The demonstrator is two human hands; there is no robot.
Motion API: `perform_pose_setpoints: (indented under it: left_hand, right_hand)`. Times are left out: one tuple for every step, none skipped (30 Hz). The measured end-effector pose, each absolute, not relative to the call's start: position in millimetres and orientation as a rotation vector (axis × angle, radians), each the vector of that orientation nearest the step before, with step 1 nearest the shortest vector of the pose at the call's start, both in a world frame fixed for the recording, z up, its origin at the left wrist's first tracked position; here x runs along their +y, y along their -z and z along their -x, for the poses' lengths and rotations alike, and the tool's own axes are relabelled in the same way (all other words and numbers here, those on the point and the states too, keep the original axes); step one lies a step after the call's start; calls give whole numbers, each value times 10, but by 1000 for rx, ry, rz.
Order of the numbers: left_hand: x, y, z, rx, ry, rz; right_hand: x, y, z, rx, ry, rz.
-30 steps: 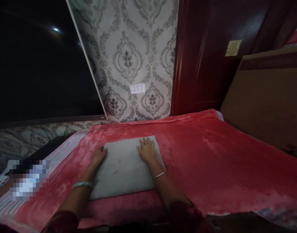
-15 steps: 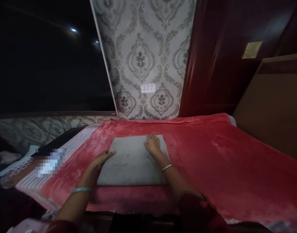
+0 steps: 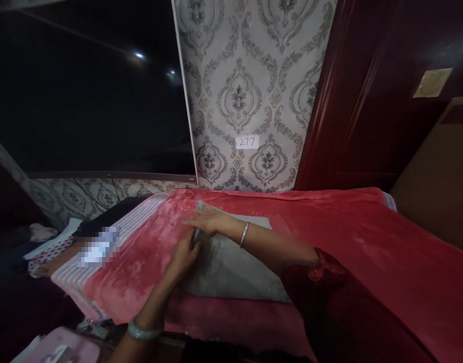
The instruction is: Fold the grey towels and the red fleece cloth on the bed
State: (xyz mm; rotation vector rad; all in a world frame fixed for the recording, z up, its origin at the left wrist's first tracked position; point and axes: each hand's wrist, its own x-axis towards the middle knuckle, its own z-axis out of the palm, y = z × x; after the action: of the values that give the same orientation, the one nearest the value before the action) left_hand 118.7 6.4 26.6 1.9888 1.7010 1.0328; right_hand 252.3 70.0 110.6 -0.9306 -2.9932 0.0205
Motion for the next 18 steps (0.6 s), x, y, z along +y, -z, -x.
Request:
perform_pose_setpoints:
  left_hand:
    - [17, -262, -1182, 1660, -1073, -1994]
    - [-29, -253, -1154, 1610, -1118, -1988]
    - [-75, -237, -1102, 1556, -1159, -1964]
    - [-120, -214, -1029, 1508, -1192, -1914]
    - [-164, -182, -939, 1463, -1218, -1832]
    - [-206, -142, -841, 1413, -1239, -1720]
    - [-244, -94, -744, 1352, -1263, -1582]
    - [-276, -39, -657, 1267, -1286, -1434]
    - [-298, 19, -589, 1157, -1302, -1294]
    - [-310, 78, -546, 1037, -1309, -1172]
    - [-311, 134, -531, 920, -1302, -1077]
    - [-301, 185, -542, 822, -1281, -1009]
    - [-280, 229, -574, 753, -1250, -969]
    - [-249, 265, -623, 724, -1224, -955]
    - [-211, 292, -682, 746, -1209, -975]
    - [-166, 311, -744, 806, -1204, -1020]
    - [-117, 322, -805, 889, -1204, -1082]
    - [-65, 327, -860, 973, -1208, -1148]
  right_hand:
    - [694, -1105, -2517, -3030, 22, 945]
    - [685, -1100, -2518, -3067, 86, 949]
    - [673, -1096, -2523, -3099, 169, 934]
    - [660, -1098, -2534, -3125, 253, 904]
    - [645, -1111, -2548, -3143, 319, 871]
    - [631, -1142, -2567, -3148, 363, 841]
    - [619, -1195, -2588, -3138, 386, 827]
    - [609, -1274, -2612, -3120, 395, 827]
    - [603, -1381, -2639, -3098, 402, 841]
    - [601, -1515, -2669, -3074, 416, 862]
    - [604, -1673, -2704, -3049, 440, 882]
    - [611, -1851, -2744, -3026, 460, 904]
    - [623, -2045, -2792, -3002, 462, 931]
    - [637, -2247, -2849, -2976, 432, 957]
    - [653, -2452, -2914, -2940, 364, 989]
    - [668, -2652, -2989, -2889, 270, 1009]
    - [681, -2840, -3071, -2829, 164, 1024]
    - [691, -3009, -3159, -2740, 61, 1046]
